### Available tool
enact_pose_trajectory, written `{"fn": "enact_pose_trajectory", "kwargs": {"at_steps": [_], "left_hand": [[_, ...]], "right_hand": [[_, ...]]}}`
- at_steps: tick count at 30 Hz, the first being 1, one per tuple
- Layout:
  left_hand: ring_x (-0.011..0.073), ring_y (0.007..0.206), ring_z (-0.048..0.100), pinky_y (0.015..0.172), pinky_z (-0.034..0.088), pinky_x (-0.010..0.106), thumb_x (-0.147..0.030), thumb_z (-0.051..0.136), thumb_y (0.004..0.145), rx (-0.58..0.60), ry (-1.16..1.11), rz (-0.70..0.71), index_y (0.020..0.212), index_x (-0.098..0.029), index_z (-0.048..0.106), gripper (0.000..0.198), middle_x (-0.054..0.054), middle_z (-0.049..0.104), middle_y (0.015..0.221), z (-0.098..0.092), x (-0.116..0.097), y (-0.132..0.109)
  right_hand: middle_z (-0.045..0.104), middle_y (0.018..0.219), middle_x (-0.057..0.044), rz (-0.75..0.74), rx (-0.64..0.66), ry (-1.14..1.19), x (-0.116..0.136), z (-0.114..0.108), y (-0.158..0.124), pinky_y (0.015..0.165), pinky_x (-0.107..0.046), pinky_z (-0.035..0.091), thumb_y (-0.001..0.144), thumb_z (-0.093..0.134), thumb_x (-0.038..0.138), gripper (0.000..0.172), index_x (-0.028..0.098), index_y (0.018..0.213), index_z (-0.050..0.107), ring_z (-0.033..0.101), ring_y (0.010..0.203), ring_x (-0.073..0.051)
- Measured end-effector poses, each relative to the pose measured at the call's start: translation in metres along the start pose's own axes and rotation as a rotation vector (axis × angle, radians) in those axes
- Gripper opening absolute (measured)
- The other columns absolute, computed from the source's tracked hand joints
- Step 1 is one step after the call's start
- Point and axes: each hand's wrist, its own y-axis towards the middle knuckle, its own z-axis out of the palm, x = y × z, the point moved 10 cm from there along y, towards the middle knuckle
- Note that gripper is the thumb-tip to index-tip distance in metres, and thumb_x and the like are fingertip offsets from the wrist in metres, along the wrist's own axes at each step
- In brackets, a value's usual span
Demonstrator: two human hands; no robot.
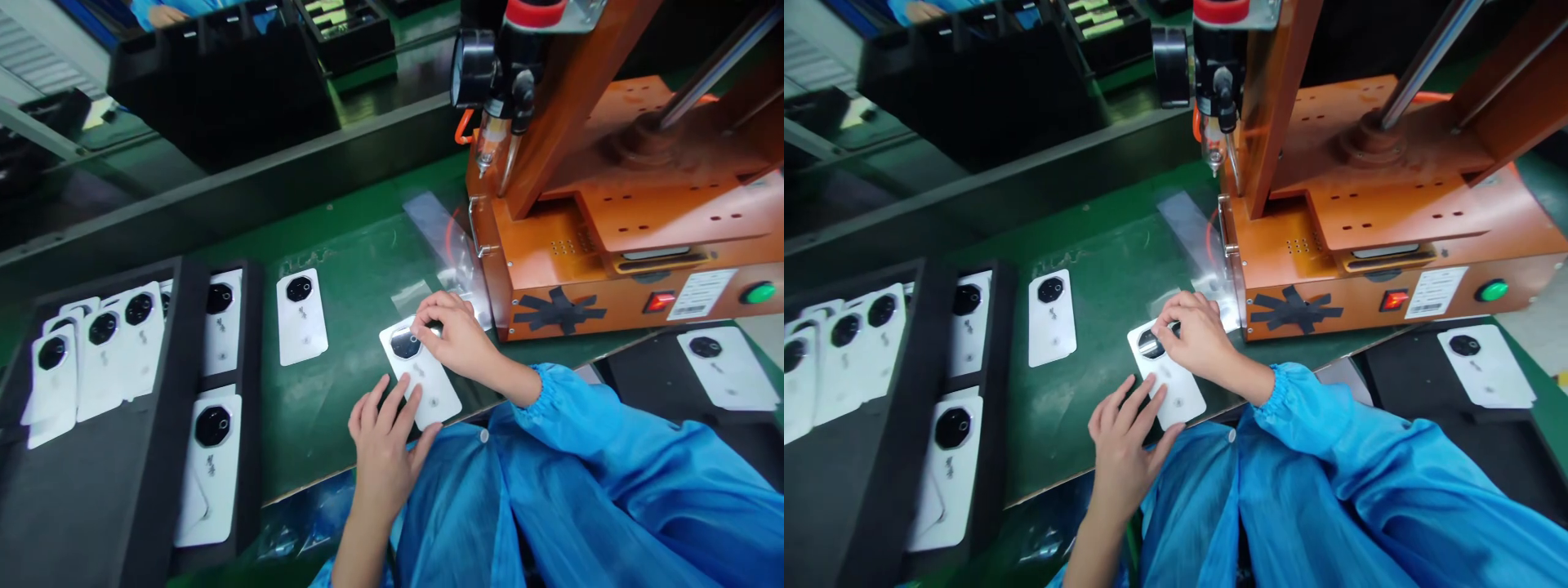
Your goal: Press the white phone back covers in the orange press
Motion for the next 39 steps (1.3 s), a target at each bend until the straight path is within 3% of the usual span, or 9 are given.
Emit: {"fn": "enact_pose_trajectory", "kwargs": {"at_steps": [7, 20, 39], "left_hand": [[0.0327, 0.130, 0.056, 0.104, 0.035, 0.050, -0.046, 0.074, 0.088, -0.142, -0.002, -0.023, 0.131, -0.025, 0.065, 0.049, 0.008, 0.067, 0.138, -0.004, -0.010, 0.001], [0.0326, 0.127, 0.056, 0.102, 0.034, 0.048, -0.050, 0.075, 0.087, -0.155, 0.021, -0.005, 0.130, -0.025, 0.066, 0.051, 0.008, 0.068, 0.136, -0.004, -0.007, 0.002], [0.0327, 0.125, 0.057, 0.101, 0.036, 0.048, -0.046, 0.076, 0.086, -0.159, 0.021, -0.009, 0.129, -0.025, 0.068, 0.048, 0.008, 0.070, 0.133, -0.008, -0.009, 0.003]], "right_hand": [[0.066, 0.103, -0.001, -0.028, 0.065, -0.107, 0.012, 0.019, -0.003, 0.087, -0.037, 0.030, 0.090, 0.066, 0.019, 0.012, 0.020, 0.078, 0.070, 0.054, 0.102, -0.020], [0.065, 0.101, -0.003, -0.109, -0.047, -0.257, 0.011, 0.016, -0.003, 0.086, -0.038, 0.029, 0.091, 0.064, 0.022, 0.012, 0.020, 0.080, 0.070, 0.053, 0.099, -0.021], [0.065, 0.100, -0.003, -0.157, -0.084, -0.351, 0.012, 0.017, -0.007, 0.083, -0.038, 0.029, 0.088, 0.066, 0.023, 0.010, 0.021, 0.079, 0.070, 0.053, 0.098, -0.022]]}}
